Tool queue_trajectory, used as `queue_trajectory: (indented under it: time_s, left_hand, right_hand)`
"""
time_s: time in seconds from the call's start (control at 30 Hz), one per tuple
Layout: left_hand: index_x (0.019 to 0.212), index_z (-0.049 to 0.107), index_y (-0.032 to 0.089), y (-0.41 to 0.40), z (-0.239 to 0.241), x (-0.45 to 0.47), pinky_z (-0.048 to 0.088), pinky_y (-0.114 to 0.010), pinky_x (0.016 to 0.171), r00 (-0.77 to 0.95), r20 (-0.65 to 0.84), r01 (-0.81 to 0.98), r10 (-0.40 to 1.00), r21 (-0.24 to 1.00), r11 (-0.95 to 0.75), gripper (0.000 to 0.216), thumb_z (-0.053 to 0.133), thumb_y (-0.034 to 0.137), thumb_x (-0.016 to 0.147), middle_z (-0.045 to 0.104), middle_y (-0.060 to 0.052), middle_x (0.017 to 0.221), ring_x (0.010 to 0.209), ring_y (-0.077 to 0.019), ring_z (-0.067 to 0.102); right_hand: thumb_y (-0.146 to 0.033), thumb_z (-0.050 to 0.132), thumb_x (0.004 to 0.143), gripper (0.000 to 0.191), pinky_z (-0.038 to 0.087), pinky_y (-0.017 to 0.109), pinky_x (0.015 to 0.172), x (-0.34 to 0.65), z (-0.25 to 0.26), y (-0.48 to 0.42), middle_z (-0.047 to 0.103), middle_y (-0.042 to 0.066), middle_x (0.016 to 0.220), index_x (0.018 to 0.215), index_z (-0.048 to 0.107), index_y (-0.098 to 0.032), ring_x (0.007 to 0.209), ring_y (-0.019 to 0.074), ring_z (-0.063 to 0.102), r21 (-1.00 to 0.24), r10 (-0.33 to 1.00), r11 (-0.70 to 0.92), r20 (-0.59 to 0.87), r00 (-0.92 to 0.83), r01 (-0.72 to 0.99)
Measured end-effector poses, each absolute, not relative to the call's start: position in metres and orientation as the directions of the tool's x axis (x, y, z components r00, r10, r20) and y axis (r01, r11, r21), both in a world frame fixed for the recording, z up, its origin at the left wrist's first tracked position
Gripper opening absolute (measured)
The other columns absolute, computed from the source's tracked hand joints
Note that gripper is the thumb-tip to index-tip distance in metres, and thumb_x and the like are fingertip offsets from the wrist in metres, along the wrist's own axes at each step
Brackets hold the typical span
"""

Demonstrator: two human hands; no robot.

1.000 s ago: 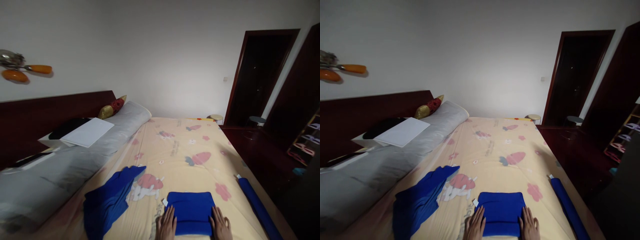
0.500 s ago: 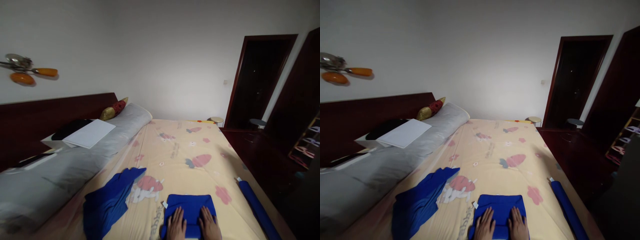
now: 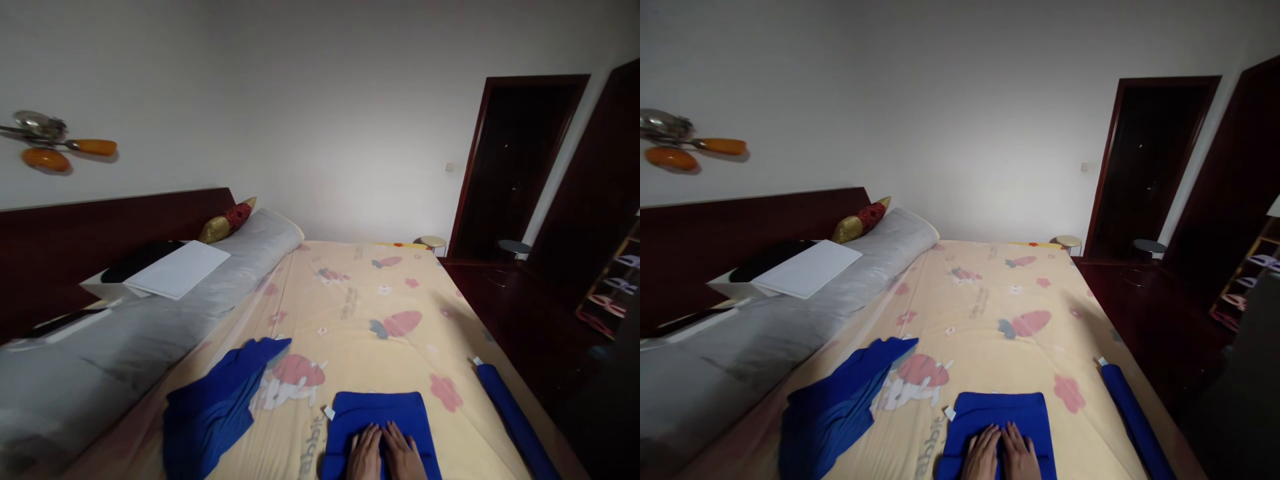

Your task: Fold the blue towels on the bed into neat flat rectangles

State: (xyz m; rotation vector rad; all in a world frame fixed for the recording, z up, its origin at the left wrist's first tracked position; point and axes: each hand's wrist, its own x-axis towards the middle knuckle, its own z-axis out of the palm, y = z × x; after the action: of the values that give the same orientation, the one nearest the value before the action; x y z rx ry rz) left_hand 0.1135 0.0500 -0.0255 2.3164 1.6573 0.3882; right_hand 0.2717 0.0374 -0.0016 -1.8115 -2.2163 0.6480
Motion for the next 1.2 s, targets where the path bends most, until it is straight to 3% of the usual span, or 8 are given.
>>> queue_trajectory:
  time_s: [0.17,0.37,0.47,0.57,0.7,0.83,1.03,1.2]
  left_hand:
    - [0.136,0.046,0.032,0.047,-0.015,0.078,0.035,-0.051,0.109,0.045,0.067,0.954,0.997,0.292,-0.063,0.061,0.037,0.014,0.079,0.045,0.003,0.146,0.133,-0.0214,0.045]
    - [0.131,0.053,0.033,0.037,-0.033,0.042,0.036,-0.053,0.105,-0.078,0.202,0.986,0.976,0.16,0.046,0.053,0.039,0.018,0.082,0.054,0.0,0.141,0.131,-0.026,0.046]
    - [0.127,0.057,0.033,0.04,-0.035,0.058,0.036,-0.046,0.108,-0.018,0.098,0.981,0.995,0.196,-0.002,0.056,0.04,0.012,0.078,0.06,0.0,0.135,0.127,-0.0235,0.051]
    - [0.131,0.052,0.035,0.048,-0.026,0.079,0.037,-0.032,0.108,0.161,-0.001,0.947,0.987,0.28,-0.154,0.063,0.039,0.008,0.076,0.059,0.005,0.136,0.125,-0.017,0.052]
    - [0.136,0.048,0.031,0.056,-0.013,0.089,0.037,-0.03,0.109,0.231,0.037,0.905,0.972,0.359,-0.228,0.06,0.039,0.013,0.079,0.054,0.003,0.141,0.13,-0.0156,0.048]
    - [0.134,0.049,0.034,0.048,-0.016,0.06,0.04,-0.038,0.105,0.06,0.137,0.963,0.989,0.254,-0.093,0.056,0.039,0.019,0.081,0.053,0.004,0.142,0.13,-0.019,0.049]
    - [0.134,0.05,0.031,0.032,-0.023,0.034,0.027,-0.058,0.11,-0.104,0.278,0.992,0.955,0.097,0.08,0.055,0.041,0.021,0.08,0.043,-0.002,0.148,0.136,-0.0274,0.04]
    - [0.131,0.055,0.03,0.043,-0.014,0.082,0.032,-0.045,0.112,0.146,0.09,0.948,0.985,0.273,-0.165,0.056,0.041,0.015,0.078,0.049,-0.001,0.145,0.134,-0.023,0.043]
  right_hand:
    - [-0.046,0.03,0.09,0.055,0.032,0.052,0.111,0.294,-0.014,0.037,0.034,0.003,0.15,0.141,0.041,-0.028,0.14,0.025,0.032,-0.357,0.999,-0.032,-0.048,0.016,0.934]
    - [-0.039,0.027,0.09,0.055,0.033,0.054,0.11,0.323,-0.051,0.035,0.036,0.003,0.151,0.141,0.04,-0.025,0.14,0.025,0.032,-0.246,0.985,-0.147,0.055,0.166,0.958]
    - [-0.027,0.025,0.088,0.056,0.025,0.057,0.113,0.313,-0.047,0.038,0.034,0.007,0.151,0.14,0.042,-0.02,0.141,0.026,0.03,-0.185,0.979,-0.17,0.079,0.187,0.968]
    - [-0.019,0.024,0.085,0.058,0.024,0.055,0.114,0.294,-0.028,0.042,0.031,0.006,0.152,0.141,0.041,-0.02,0.141,0.0241,0.028,-0.241,0.995,-0.085,0.023,0.094,0.967]
    - [-0.037,0.028,0.091,0.052,0.033,0.046,0.112,0.272,-0.006,0.045,0.034,-0.001,0.151,0.142,0.038,-0.03,0.14,0.0199,0.031,-0.433,0.977,0.147,-0.077,-0.199,0.889]
    - [-0.049,0.028,0.091,0.056,0.03,0.051,0.112,0.284,-0.01,0.043,0.034,0.001,0.151,0.142,0.038,-0.029,0.141,0.0227,0.03,-0.365,0.997,0.01,-0.064,-0.036,0.931]
    - [-0.037,0.023,0.091,0.057,0.025,0.054,0.114,0.315,-0.025,0.038,0.028,0.005,0.154,0.144,0.033,-0.02,0.142,0.0236,0.027,-0.156,0.979,-0.205,-0.049,0.2,0.966]
    - [-0.033,0.028,0.091,0.052,0.031,0.049,0.113,0.281,-0.006,0.038,0.033,0.001,0.151,0.141,0.039,-0.029,0.14,0.0214,0.03,-0.356,0.995,0.056,-0.053,-0.08,0.933]
